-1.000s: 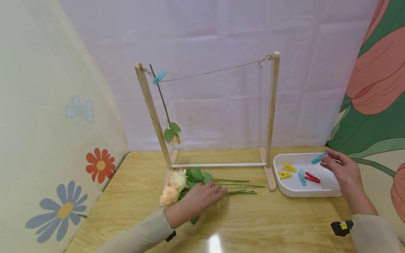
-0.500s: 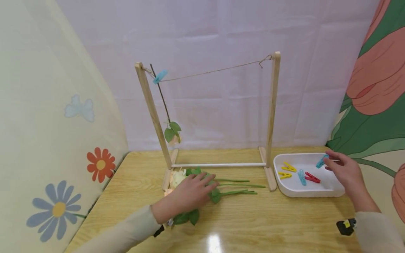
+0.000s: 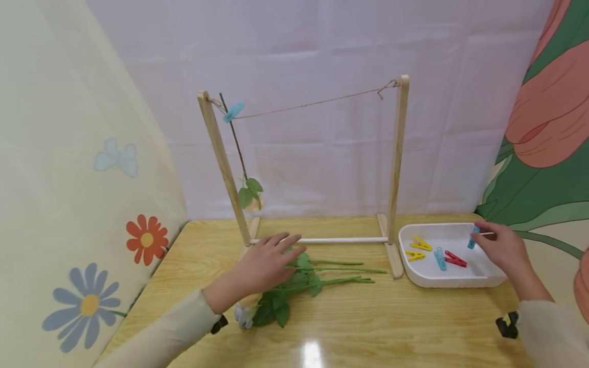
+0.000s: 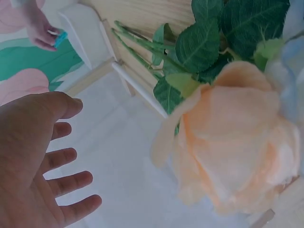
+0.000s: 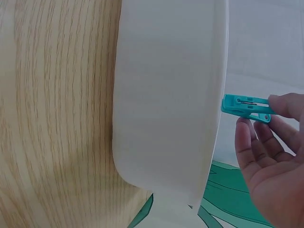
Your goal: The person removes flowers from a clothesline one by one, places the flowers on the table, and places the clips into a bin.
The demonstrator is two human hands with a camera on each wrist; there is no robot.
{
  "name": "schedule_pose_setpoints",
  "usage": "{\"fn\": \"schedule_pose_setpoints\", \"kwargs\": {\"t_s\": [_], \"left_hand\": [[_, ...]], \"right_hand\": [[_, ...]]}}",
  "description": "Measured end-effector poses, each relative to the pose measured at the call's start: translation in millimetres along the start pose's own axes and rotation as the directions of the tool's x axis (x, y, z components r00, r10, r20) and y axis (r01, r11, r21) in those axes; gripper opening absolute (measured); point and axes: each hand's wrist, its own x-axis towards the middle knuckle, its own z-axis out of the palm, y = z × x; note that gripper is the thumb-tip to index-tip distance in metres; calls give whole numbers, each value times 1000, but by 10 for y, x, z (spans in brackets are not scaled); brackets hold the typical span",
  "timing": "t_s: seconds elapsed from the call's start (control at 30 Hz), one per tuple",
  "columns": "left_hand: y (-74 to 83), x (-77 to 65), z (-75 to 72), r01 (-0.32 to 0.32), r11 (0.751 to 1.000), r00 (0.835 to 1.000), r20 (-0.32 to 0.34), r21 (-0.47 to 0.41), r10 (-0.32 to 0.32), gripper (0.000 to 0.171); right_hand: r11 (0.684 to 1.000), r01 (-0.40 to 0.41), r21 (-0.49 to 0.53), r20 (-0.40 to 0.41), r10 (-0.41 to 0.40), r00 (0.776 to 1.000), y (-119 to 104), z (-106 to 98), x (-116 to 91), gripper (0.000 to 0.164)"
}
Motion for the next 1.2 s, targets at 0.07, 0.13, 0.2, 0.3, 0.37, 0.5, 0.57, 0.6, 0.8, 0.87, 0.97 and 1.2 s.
{"fn": "schedule_pose_setpoints", "kwargs": {"t_s": [0.07,0.13,0.2,0.3,0.37,0.5,0.57,0.6,0.8,0.87,0.97,1.2], "left_hand": [[-38,-9,-6,0,1000,999,-32,-12,-1,50],[-75,-15,-14,-1,1000,998,-63,-18,0,51],[-112,-22,-20,1,1000,996,-85,-23,-3,52],[-164,-22,-44,4,1000,993,-120,-29,-8,53],[-199,-21,-63,10,999,990,-141,-46,-17,52],[-279,-8,-101,28,997,981,-190,-73,-42,51],[-322,-5,-122,38,997,975,-215,-68,-51,52],[-345,-5,-131,41,997,972,-230,-59,-54,52],[-494,-1,-191,65,997,948,-310,-48,-77,48],[-544,0,-210,72,995,939,-331,-68,-91,48],[-613,-5,-234,90,991,926,-359,-96,-119,48],[-751,-27,-247,138,977,905,-381,-164,-192,45]], "right_hand": [[999,25,-34,3,-25,1000,8,-12,15,56],[997,39,-62,11,-38,999,20,-26,29,54],[995,50,-83,17,-49,999,27,-37,43,52],[992,62,-106,27,-60,998,40,-51,65,50],[990,80,-120,31,-77,997,43,-53,82,49],[984,101,-146,50,-95,994,38,-61,129,49],[983,107,-148,59,-100,993,26,-65,150,49],[983,111,-146,62,-102,993,17,-68,158,50],[983,135,-125,57,-129,990,-44,-87,189,53],[985,132,-109,57,-126,990,-69,-95,194,54],[987,128,-99,55,-123,991,-116,-106,198,54],[990,119,-73,66,-114,991,-230,-141,184,61]]}}
